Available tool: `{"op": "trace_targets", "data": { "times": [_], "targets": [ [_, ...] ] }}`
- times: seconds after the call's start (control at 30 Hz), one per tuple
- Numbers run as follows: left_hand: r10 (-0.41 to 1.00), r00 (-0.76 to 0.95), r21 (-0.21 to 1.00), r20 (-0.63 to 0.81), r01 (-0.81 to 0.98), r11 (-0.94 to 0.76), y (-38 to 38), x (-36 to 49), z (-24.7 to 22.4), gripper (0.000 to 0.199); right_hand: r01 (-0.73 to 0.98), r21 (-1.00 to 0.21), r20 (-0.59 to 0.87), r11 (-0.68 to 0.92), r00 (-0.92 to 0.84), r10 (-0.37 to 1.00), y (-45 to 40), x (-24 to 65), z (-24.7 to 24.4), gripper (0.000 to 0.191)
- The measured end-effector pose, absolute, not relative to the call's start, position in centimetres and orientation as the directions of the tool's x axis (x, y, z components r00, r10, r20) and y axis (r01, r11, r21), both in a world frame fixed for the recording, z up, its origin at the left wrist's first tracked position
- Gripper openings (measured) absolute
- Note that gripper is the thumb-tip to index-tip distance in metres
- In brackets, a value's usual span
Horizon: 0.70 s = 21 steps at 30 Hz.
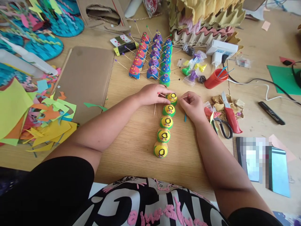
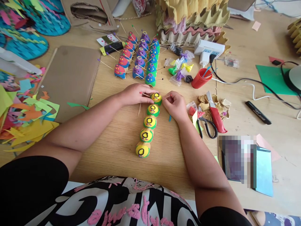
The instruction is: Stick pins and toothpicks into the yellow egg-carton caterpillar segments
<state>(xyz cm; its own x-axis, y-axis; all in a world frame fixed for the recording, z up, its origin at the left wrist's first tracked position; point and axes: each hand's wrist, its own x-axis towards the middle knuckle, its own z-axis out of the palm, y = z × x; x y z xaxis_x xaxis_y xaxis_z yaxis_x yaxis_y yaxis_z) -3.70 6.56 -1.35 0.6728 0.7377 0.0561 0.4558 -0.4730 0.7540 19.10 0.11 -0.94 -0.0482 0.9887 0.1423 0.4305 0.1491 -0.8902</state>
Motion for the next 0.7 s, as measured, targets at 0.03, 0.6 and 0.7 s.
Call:
{"op": "trace_targets", "data": {
  "times": [0.03, 0.6, 0.7],
  "targets": [
    [0.737, 0.673, 0.763, 0.054, 0.449, -0.466, 6.6, -3.7, -1.4, 0.057, 0.430, -0.890, 0.142, 0.149, -0.049, 0.989, 0.1, 19.1, -0.9, 0.014],
    [0.784, 0.618, 0.961, 0.045, 0.188, -0.204, 6.5, -4.9, -0.7, 0.034, 0.329, -0.931, 0.156, 0.159, -0.036, 0.987, 0.3, 19.6, -1.7, 0.011],
    [0.805, 0.589, 0.942, 0.066, 0.230, -0.246, 6.5, -4.8, -0.9, 0.027, 0.336, -0.926, 0.171, 0.171, -0.032, 0.985, 0.3, 19.6, -1.8, 0.011]
  ]
}}
